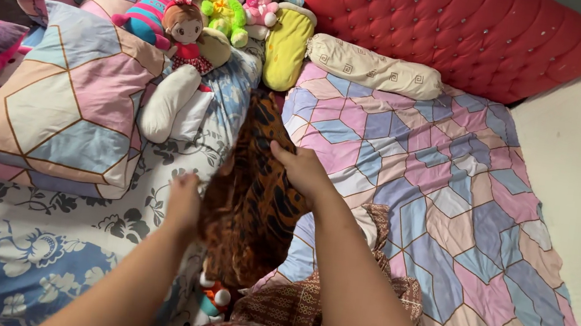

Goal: Folding several pieces of fabric and blankets and organizing plush toys on a bed.

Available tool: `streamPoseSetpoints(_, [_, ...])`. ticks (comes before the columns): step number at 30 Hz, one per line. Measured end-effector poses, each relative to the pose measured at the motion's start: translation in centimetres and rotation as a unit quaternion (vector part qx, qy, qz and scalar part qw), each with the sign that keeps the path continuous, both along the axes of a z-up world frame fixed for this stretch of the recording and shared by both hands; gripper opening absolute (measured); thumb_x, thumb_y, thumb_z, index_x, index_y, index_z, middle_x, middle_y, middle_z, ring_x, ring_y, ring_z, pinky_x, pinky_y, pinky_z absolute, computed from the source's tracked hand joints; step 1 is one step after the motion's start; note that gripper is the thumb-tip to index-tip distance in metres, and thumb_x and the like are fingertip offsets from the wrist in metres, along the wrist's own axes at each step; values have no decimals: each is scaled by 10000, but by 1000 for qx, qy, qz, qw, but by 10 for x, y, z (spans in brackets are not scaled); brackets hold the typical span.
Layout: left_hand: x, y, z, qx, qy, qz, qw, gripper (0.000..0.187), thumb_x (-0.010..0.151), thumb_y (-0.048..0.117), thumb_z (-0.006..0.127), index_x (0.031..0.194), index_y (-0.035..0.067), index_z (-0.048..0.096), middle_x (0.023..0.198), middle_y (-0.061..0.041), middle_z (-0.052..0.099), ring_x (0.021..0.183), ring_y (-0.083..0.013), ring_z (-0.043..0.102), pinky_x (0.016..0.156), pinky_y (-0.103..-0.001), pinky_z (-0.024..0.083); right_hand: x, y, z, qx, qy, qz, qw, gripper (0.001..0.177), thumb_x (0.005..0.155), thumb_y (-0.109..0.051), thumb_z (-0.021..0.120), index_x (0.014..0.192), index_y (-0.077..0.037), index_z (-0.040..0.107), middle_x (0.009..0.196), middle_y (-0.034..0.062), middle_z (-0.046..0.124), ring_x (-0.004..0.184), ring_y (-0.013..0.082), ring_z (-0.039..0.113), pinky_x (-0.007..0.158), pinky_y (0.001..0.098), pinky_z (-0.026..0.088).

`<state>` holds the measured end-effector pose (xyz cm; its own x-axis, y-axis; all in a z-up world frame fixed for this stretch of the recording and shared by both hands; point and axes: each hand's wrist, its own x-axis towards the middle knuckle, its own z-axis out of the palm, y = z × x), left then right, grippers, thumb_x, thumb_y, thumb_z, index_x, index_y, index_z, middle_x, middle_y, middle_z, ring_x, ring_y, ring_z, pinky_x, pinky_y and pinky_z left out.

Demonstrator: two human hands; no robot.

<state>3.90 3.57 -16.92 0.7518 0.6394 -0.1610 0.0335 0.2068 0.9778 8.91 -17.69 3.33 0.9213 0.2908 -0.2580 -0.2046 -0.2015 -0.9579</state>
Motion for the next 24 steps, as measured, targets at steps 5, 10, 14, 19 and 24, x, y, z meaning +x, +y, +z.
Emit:
streamPoseSetpoints(5, [-47,-60,79,-419,183,-154,876,684,972,666,339,1467,206,451,1389,-75,531,1229,-318,519,1007,-623,411,-14,31,14,31,17,37,999,466,940,-426,673,1156,-18,738,895,85,755,717,168,682,670,335,552])
streamPoseSetpoints(10, [-35,-61,85,-481,96,-228,841,802,927,740,294,1549,245,402,1476,-78,485,1307,-351,480,1002,-595,417,-46,65,14,79,49,93,991,500,955,-428,690,1125,39,743,918,96,757,747,167,697,708,321,563])
streamPoseSetpoints(14, [-29,-65,81,-492,51,-230,838,820,917,744,324,1558,236,386,1493,-89,463,1321,-354,458,1007,-598,409,-73,82,24,35,-45,156,986,535,968,-466,665,1197,10,748,1010,47,789,856,97,712,798,249,534])
streamPoseSetpoints(19, [-29,-62,73,-506,-12,-219,834,847,904,749,362,1569,225,366,1514,-103,437,1338,-358,431,1015,-600,398,-103,104,21,166,134,229,950,547,1011,-447,677,1276,31,679,1039,71,721,841,135,647,767,294,507])
streamPoseSetpoints(24, [-24,-59,67,-517,-82,-206,827,877,891,754,399,1580,213,346,1535,-117,410,1355,-362,404,1022,-603,387,-120,106,48,120,283,155,939,632,1080,-403,660,1326,167,540,952,182,527,697,245,476,674,400,383])
